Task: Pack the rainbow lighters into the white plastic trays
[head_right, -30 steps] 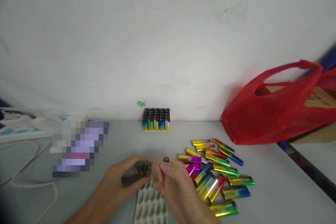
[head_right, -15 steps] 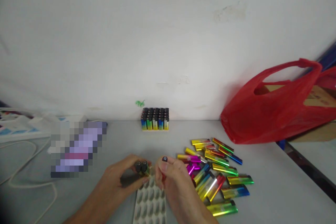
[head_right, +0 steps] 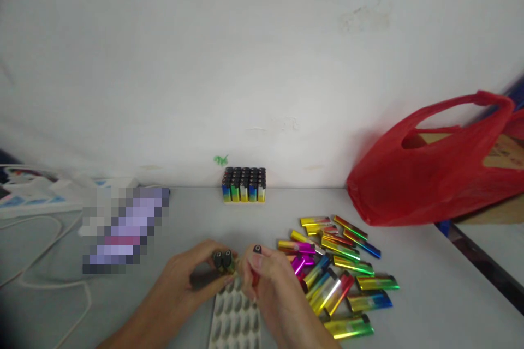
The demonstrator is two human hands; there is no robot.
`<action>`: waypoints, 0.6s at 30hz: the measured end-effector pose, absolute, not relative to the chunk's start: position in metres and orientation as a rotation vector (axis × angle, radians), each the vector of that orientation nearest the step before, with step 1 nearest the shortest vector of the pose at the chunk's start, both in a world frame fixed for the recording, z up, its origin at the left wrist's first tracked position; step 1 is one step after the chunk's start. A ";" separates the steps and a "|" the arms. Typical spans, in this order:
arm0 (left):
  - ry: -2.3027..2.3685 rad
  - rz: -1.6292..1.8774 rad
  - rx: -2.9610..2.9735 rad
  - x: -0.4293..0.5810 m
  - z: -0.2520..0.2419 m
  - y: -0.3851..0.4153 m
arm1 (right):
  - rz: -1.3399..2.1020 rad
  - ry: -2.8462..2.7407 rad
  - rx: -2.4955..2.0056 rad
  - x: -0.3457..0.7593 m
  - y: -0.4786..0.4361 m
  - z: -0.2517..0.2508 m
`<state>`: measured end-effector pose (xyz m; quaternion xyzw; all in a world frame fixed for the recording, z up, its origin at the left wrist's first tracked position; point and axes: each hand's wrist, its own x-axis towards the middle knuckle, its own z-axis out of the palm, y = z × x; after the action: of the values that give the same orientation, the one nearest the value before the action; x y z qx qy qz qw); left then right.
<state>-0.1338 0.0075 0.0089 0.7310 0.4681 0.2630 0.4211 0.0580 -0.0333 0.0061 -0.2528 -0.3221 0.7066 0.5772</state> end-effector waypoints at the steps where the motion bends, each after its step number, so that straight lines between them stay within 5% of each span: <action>1: 1.172 0.663 1.836 -0.134 0.008 0.007 | 1.645 -0.746 -0.587 0.058 -0.033 0.006; 18: 1.147 0.642 1.865 -0.136 0.009 0.007 | 1.575 -0.693 -0.713 0.055 -0.036 0.010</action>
<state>-0.1359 0.0068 0.0088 0.7431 0.4568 0.2559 0.4168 0.0551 -0.0356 0.0098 -0.3073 -0.2984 0.6785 0.5968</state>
